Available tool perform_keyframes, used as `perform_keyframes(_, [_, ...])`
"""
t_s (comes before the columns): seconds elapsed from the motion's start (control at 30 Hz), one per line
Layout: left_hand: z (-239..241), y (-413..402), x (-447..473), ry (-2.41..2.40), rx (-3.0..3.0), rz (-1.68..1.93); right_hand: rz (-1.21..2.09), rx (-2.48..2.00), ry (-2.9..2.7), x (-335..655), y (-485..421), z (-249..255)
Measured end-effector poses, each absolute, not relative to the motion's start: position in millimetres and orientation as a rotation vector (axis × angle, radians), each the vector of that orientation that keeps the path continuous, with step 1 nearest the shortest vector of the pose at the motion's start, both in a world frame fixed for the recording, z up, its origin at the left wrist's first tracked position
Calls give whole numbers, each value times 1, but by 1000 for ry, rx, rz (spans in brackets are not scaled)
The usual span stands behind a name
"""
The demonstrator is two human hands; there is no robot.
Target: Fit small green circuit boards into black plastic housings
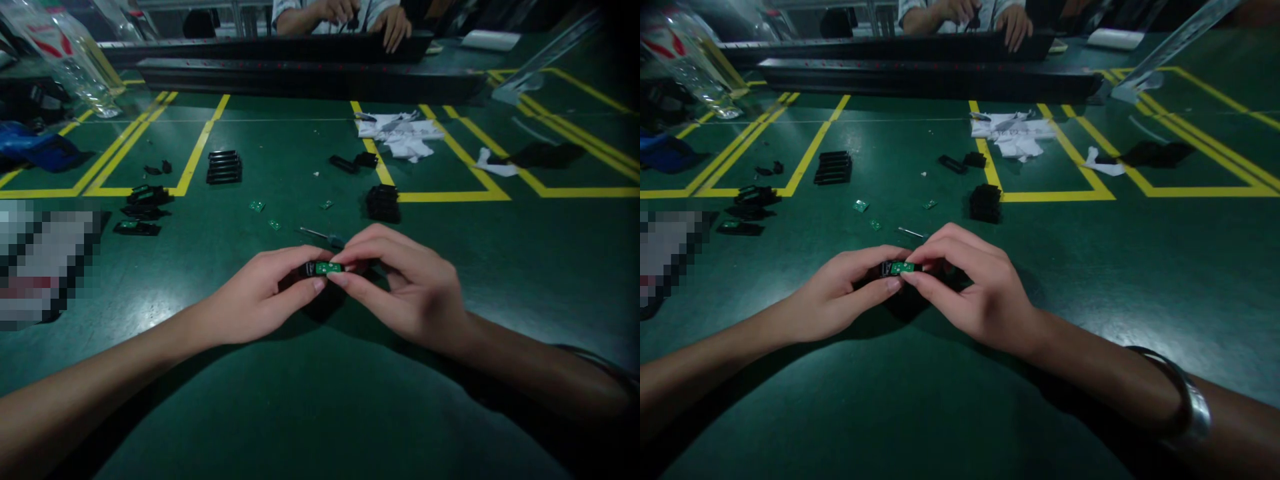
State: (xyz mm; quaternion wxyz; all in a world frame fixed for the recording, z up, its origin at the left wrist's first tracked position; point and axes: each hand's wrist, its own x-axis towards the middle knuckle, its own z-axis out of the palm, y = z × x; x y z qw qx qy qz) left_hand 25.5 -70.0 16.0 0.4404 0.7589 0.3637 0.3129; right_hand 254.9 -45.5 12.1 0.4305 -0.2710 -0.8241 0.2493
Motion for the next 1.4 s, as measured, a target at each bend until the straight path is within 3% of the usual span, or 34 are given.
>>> perform_keyframes(0.77, [11,-71,25,953,1531,871,735,-745,-1949,259,-41,6])
perform_keyframes(1.13, [12,-67,21,896,1454,904,586,-965,-1849,259,-37,4])
perform_keyframes(1.4, [13,-64,20,860,1410,906,425,-759,-1983,264,-42,8])
